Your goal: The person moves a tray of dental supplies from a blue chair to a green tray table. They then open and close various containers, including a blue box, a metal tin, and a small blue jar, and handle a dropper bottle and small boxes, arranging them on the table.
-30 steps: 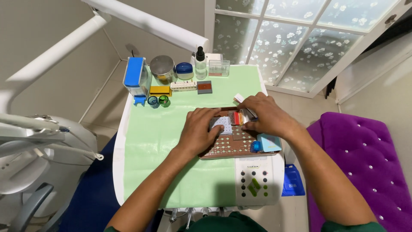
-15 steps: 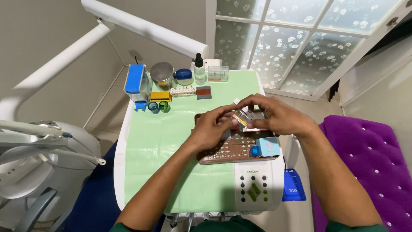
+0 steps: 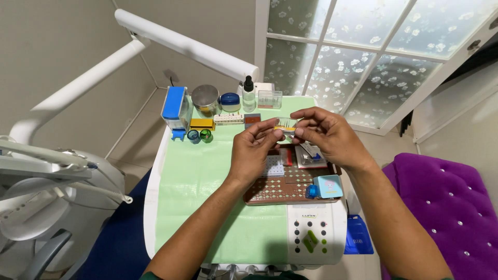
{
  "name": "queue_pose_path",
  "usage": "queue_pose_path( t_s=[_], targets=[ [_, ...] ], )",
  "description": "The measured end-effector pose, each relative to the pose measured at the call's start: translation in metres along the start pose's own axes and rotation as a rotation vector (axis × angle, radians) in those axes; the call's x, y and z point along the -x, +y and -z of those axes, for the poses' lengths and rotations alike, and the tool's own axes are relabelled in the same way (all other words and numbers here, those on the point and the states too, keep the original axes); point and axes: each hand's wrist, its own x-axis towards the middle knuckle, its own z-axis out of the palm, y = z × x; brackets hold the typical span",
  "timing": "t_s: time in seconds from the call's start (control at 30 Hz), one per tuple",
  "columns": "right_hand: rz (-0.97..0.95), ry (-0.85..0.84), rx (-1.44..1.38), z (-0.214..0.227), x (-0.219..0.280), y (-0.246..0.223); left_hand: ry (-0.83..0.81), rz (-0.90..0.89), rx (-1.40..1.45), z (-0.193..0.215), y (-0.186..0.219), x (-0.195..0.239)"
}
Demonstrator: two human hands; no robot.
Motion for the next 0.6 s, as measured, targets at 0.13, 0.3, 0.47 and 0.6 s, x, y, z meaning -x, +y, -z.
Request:
queue_pose_path(
  t_s=[0.13,0.3,0.47,0.6],
  targets=[
    [0.0,0.021,-0.041,-0.002,-0.001,-0.001,-0.019,-0.008,0.035,0.001,0.0,0.001],
    [-0.008,0.035,-0.071,-0.003,-0.001,-0.002,-0.055,-0.034,0.071,0.002,-0.003,0.002],
    [0.005,0.055,-0.035,-0.011,0.001,-0.007,-0.04,-0.014,0.093,0.002,-0.001,0.003],
    [0.048,0.044,0.017,-0.015,0.0,0.002,-0.039,-0.014,0.036,0.002,0.002,0.005]
  ],
)
